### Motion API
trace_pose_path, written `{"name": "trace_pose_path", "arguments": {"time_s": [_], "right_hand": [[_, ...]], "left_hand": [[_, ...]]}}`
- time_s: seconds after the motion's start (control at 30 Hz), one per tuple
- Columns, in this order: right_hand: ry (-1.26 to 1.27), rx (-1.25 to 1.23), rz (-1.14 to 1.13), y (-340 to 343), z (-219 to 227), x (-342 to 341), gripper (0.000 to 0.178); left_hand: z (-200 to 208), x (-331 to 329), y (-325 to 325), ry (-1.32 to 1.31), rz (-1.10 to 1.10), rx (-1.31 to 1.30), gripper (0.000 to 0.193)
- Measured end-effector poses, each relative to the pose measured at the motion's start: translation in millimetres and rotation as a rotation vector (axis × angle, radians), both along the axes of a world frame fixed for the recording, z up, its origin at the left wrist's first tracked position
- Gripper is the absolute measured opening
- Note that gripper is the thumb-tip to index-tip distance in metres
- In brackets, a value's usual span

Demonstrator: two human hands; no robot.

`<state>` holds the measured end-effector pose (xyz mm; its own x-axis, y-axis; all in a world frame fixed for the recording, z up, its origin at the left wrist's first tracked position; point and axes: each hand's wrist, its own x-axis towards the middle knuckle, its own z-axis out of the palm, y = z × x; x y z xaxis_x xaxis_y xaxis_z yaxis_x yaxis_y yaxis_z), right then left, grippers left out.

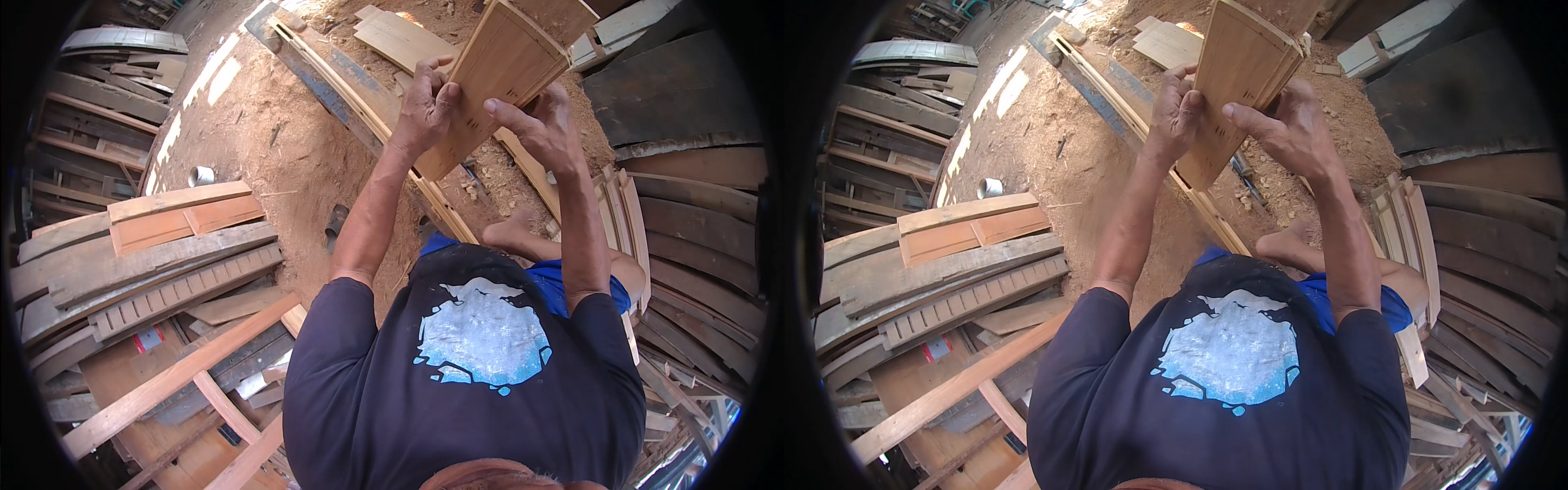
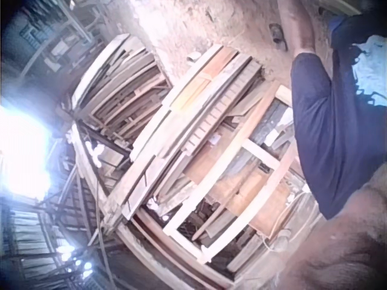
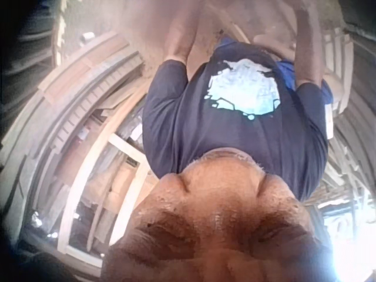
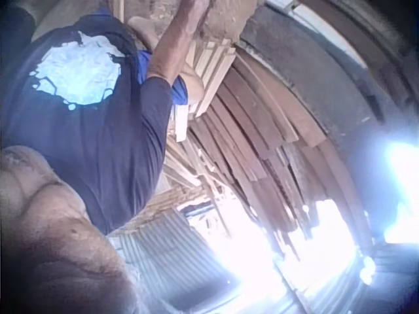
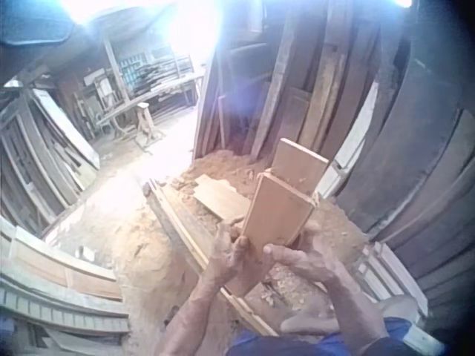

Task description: The person uses a chisel and mallet to carve a groove into a wooden plank. They repeatedly strike the chisel, clear wood shavings, and inspect the groove by inserting a smaller piece of wood to check the fit.

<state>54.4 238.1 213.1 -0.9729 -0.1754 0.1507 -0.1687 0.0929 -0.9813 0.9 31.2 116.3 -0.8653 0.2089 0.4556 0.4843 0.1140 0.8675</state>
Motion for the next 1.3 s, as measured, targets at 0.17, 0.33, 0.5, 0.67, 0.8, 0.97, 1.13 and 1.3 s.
{"name": "trace_pose_path", "arguments": {"time_s": [0.17, 0.33, 0.5, 0.67, 0.8, 0.97, 1.13, 1.3], "right_hand": [[0.112, -0.049, -0.038, -22, -30, -7, 0.047], [0.100, -0.061, -0.036, -39, -34, -7, 0.043], [0.076, -0.030, 0.020, -57, -35, -10, 0.041], [0.139, 0.072, 0.009, -62, -36, -9, 0.040], [0.090, 0.089, 0.023, -67, -41, -10, 0.044], [0.214, 0.440, 0.086, -98, -60, 4, 0.050], [0.296, 0.536, 0.060, -117, -64, 10, 0.046], [0.089, 0.596, 0.279, -96, -85, 4, 0.047]], "left_hand": [[-2, 10, -58, -0.171, 0.101, -0.425, 0.082], [-36, 34, -91, -0.498, -0.040, -0.351, 0.086], [-73, 32, -104, -0.535, -0.002, -0.342, 0.067], [-95, 29, -101, -0.555, -0.010, -0.249, 0.058], [-104, 30, -101, -0.561, -0.004, -0.186, 0.054], [-149, 41, -126, -0.592, -0.024, -0.086, 0.051], [-190, 35, -154, -0.243, 0.065, -0.642, 0.074], [-211, 7, -144, -0.249, -0.097, -0.871, 0.085]]}}
